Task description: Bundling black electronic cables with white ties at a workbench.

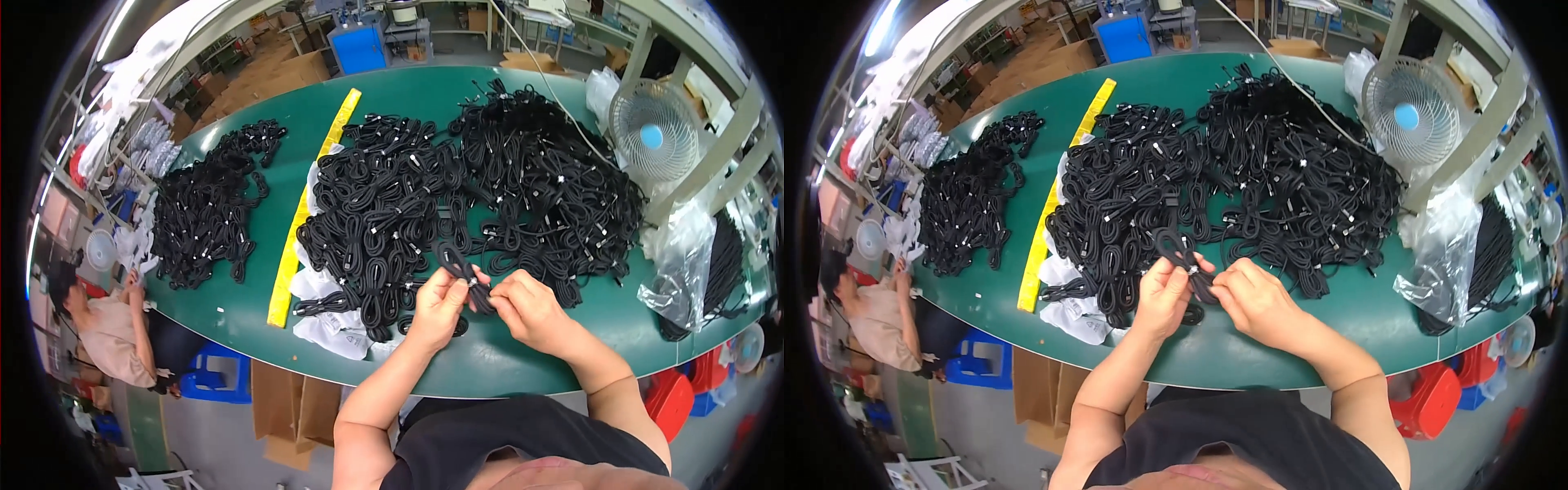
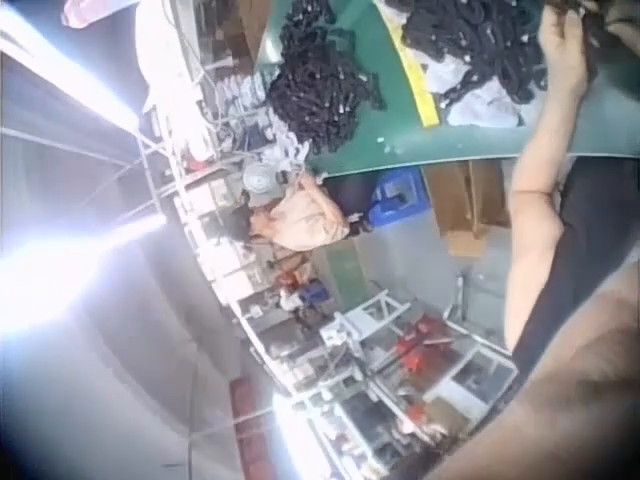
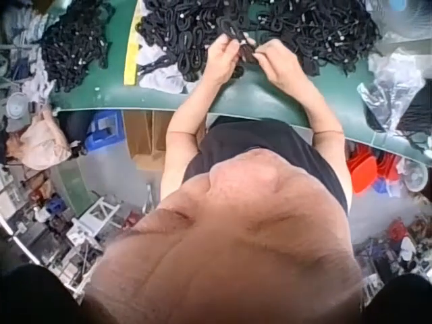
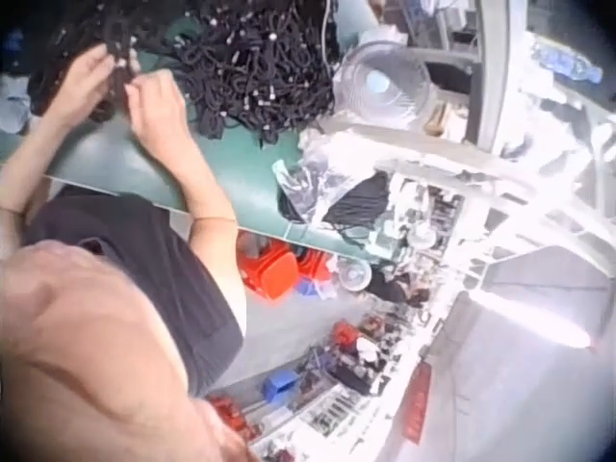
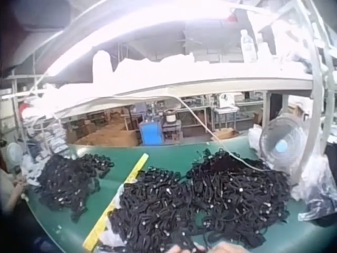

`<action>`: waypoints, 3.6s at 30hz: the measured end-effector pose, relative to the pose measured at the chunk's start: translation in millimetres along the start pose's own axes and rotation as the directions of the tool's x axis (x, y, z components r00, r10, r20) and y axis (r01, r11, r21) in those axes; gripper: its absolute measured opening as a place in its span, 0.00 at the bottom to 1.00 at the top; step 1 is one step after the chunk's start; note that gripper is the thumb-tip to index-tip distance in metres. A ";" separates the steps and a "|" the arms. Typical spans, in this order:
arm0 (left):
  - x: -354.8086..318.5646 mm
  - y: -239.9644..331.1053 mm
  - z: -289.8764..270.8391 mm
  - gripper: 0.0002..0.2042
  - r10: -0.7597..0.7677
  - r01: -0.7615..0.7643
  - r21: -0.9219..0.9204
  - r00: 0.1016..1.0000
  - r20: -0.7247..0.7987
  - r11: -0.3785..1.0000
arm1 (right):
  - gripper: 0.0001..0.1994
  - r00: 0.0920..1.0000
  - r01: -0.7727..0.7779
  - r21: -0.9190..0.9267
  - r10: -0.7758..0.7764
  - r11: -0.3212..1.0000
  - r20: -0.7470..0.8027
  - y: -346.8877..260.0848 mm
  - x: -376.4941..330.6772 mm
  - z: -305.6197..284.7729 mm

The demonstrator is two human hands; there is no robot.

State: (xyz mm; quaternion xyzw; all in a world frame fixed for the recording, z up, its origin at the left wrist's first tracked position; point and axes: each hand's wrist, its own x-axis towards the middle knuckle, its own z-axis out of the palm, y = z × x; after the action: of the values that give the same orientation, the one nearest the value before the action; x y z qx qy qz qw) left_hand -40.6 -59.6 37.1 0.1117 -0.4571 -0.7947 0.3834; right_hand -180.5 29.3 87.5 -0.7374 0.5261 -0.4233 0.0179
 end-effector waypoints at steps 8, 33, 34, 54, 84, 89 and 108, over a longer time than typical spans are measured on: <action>-0.3 -11.3 9.7 0.11 0.021 -0.024 0.102 0.999 0.032 0.994 | 0.08 0.999 -0.052 -0.089 0.052 0.995 -0.011 -0.6 5.2 -7.7; -7.0 -11.7 1.2 0.21 -0.237 0.296 -0.167 0.923 0.303 0.940 | 0.23 0.990 -0.024 -0.025 0.020 0.999 -0.143 10.3 16.2 -14.5; -8.0 -10.2 2.0 0.21 -0.297 0.376 -0.166 0.882 0.366 0.912 | 0.18 0.991 -0.067 0.149 0.083 0.987 -0.104 14.0 14.8 -10.3; -4.1 -33.0 -4.7 0.18 -0.205 0.175 -0.589 0.979 0.016 0.789 | 0.12 0.918 0.001 0.500 0.198 0.866 -0.344 23.1 -2.6 21.0; -13.1 -16.8 -1.8 0.15 0.124 -0.124 0.036 0.992 -0.007 0.992 | 0.08 0.996 0.022 -0.312 0.005 0.950 0.085 -16.1 -4.6 -1.4; -3.7 -15.5 -4.8 0.16 0.187 -0.200 -0.068 0.970 -0.158 0.978 | 0.07 0.999 -0.027 -0.324 0.035 0.946 0.020 -8.4 -7.9 0.9; -7.2 -11.1 5.5 0.22 -0.213 0.213 -0.325 0.976 0.036 0.921 | 0.19 0.974 -0.138 0.121 0.156 0.983 -0.163 15.2 8.6 -10.2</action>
State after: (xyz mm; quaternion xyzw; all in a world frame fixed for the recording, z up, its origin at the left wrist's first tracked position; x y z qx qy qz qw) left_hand -44.2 -47.8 29.9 0.0959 -0.3042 -0.8963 0.3080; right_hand -197.9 19.9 92.0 -0.6551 0.5549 -0.5109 0.0442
